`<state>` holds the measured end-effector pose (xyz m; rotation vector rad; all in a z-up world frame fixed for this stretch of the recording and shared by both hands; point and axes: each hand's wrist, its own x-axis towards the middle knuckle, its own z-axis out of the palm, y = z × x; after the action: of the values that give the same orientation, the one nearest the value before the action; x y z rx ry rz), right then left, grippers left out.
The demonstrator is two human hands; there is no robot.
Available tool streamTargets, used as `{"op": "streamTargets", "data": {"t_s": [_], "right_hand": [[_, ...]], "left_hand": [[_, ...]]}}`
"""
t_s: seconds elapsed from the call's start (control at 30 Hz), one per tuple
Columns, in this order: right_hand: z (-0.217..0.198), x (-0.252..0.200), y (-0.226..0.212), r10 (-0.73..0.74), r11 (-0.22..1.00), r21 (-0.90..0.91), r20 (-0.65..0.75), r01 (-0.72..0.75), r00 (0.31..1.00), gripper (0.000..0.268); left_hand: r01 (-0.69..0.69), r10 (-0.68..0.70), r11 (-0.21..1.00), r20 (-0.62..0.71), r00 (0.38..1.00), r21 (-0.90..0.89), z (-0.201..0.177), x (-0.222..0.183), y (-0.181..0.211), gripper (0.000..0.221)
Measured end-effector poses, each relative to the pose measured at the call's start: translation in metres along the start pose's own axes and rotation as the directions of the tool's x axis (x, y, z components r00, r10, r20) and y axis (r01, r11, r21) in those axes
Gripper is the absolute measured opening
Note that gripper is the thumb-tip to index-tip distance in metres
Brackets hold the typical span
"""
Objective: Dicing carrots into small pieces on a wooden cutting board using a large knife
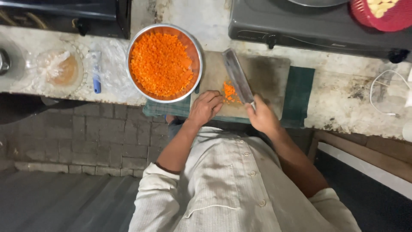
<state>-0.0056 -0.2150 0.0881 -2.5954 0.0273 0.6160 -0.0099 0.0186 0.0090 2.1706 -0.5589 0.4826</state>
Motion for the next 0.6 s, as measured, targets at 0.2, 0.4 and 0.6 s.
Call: {"op": "streamTargets", "data": {"t_s": [0.2,0.4,0.6], "right_hand": [[-0.01,-0.01,0.042,0.035,0.999,-0.004,-0.019,-0.036,0.999,0.037],[-0.023,-0.017,0.033,-0.082,0.996,-0.03,-0.051,0.081,0.995,0.035],[-0.014,-0.014,0.03,-0.118,0.99,-0.058,0.126,0.126,0.985,0.034]], "left_hand": [[0.061,-0.062,0.998,-0.037,0.997,-0.029,0.042,-0.005,0.003,0.009],[0.164,-0.179,0.982,-0.183,0.967,-0.094,0.008,0.031,0.041,0.013],[-0.082,0.084,0.994,-0.04,0.996,0.066,-0.007,0.051,0.055,0.041]]}}
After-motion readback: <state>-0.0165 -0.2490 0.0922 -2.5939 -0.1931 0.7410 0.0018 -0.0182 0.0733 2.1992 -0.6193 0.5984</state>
